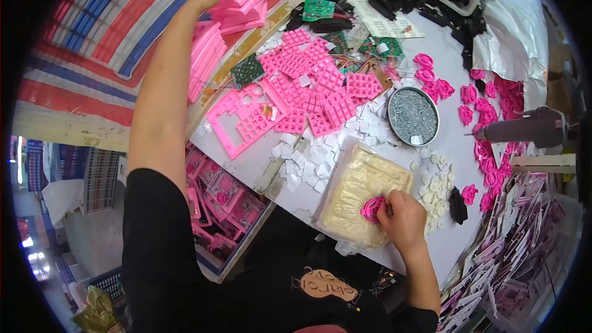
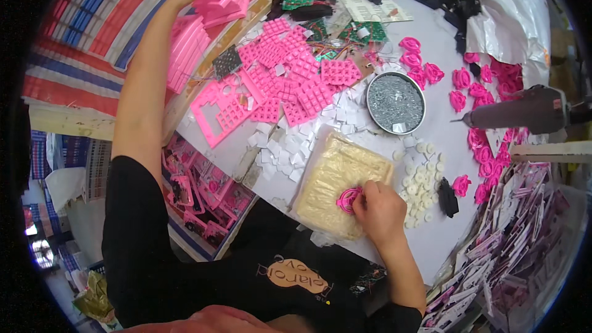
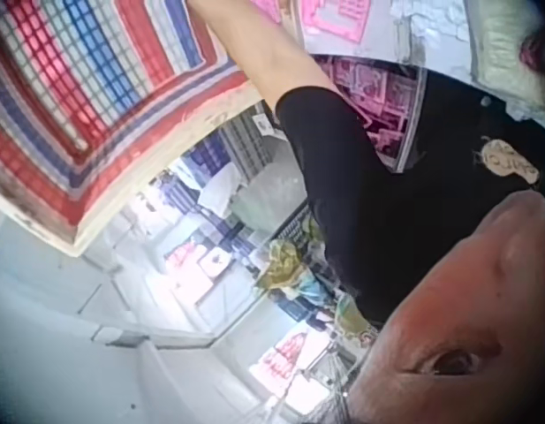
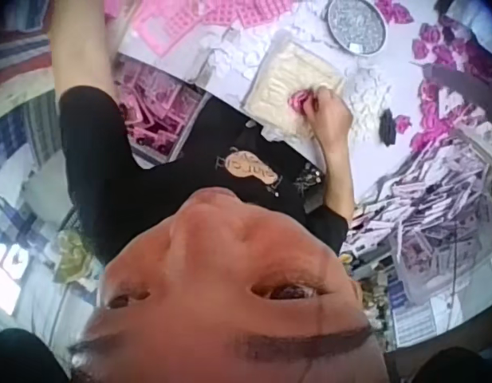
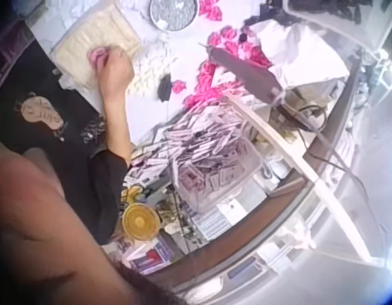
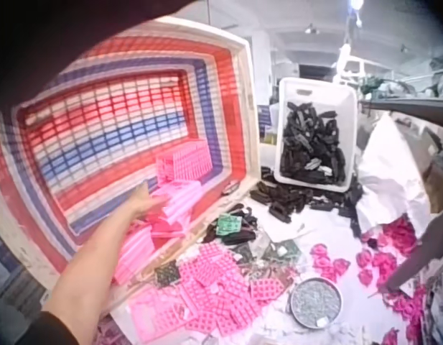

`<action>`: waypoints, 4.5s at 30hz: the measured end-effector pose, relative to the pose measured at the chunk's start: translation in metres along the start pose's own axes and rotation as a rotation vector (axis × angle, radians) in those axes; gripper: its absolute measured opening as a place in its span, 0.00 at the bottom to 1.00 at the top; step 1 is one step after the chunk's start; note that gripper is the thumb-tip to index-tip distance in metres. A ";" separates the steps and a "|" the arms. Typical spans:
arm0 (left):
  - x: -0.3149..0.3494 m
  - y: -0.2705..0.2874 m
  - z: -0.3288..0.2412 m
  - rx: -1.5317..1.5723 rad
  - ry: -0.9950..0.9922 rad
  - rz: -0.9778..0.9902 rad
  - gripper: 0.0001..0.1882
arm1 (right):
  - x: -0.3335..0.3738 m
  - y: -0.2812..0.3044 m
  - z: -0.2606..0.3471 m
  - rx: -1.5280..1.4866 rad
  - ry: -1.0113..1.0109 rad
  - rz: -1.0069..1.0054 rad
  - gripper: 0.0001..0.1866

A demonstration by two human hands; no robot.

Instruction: Assembling a pink toy calculator by installing internal components and securing the casing using an electric screwdriver.

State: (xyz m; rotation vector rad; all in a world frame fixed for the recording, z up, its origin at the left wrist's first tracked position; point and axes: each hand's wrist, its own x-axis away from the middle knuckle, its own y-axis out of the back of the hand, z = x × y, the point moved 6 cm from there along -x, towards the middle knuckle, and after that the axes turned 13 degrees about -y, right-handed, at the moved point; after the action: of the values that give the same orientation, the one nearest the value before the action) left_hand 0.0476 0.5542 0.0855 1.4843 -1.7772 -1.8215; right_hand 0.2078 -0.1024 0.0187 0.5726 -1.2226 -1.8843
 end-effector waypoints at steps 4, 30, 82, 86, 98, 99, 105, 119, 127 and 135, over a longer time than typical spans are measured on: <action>-0.011 -0.031 -0.075 0.482 -0.111 0.946 0.51 | -0.001 0.008 -0.007 -0.014 0.004 -0.037 0.08; 0.339 0.067 -0.283 1.497 0.223 0.419 0.15 | 0.010 0.277 -0.392 -0.074 -0.506 -1.219 0.15; 0.375 0.101 -0.317 1.610 0.357 0.316 0.61 | 0.034 -0.007 0.017 -1.734 -0.101 0.188 0.20; 0.375 0.100 -0.328 1.457 0.232 0.288 0.61 | 0.035 -0.009 0.030 -1.609 -0.129 0.175 0.20; 0.385 0.117 -0.326 1.592 0.255 0.217 0.52 | 0.037 -0.024 0.045 -1.692 -0.204 0.149 0.16; 0.390 0.108 -0.312 1.592 0.211 0.329 0.51 | 0.038 -0.024 0.046 -1.679 -0.169 0.166 0.16; 0.374 0.103 -0.324 1.544 0.244 0.435 0.50 | 0.047 -0.025 0.044 -1.532 -0.036 0.240 0.18; 0.386 0.081 -0.312 1.325 0.201 0.480 0.50 | 0.043 -0.016 0.038 -1.318 0.059 0.178 0.21; 0.388 0.078 -0.317 1.418 0.243 0.579 0.48 | 0.041 -0.023 0.030 -1.346 0.061 0.327 0.23; 0.391 0.078 -0.311 1.231 0.245 0.507 0.46 | 0.042 -0.023 0.045 -1.498 -0.011 0.463 0.38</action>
State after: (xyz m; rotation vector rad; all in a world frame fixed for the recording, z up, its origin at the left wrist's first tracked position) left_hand 0.0516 0.0523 0.0254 1.1769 -2.9013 -0.1821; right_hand 0.1424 -0.1078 0.0192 -0.4988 0.2581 -1.7960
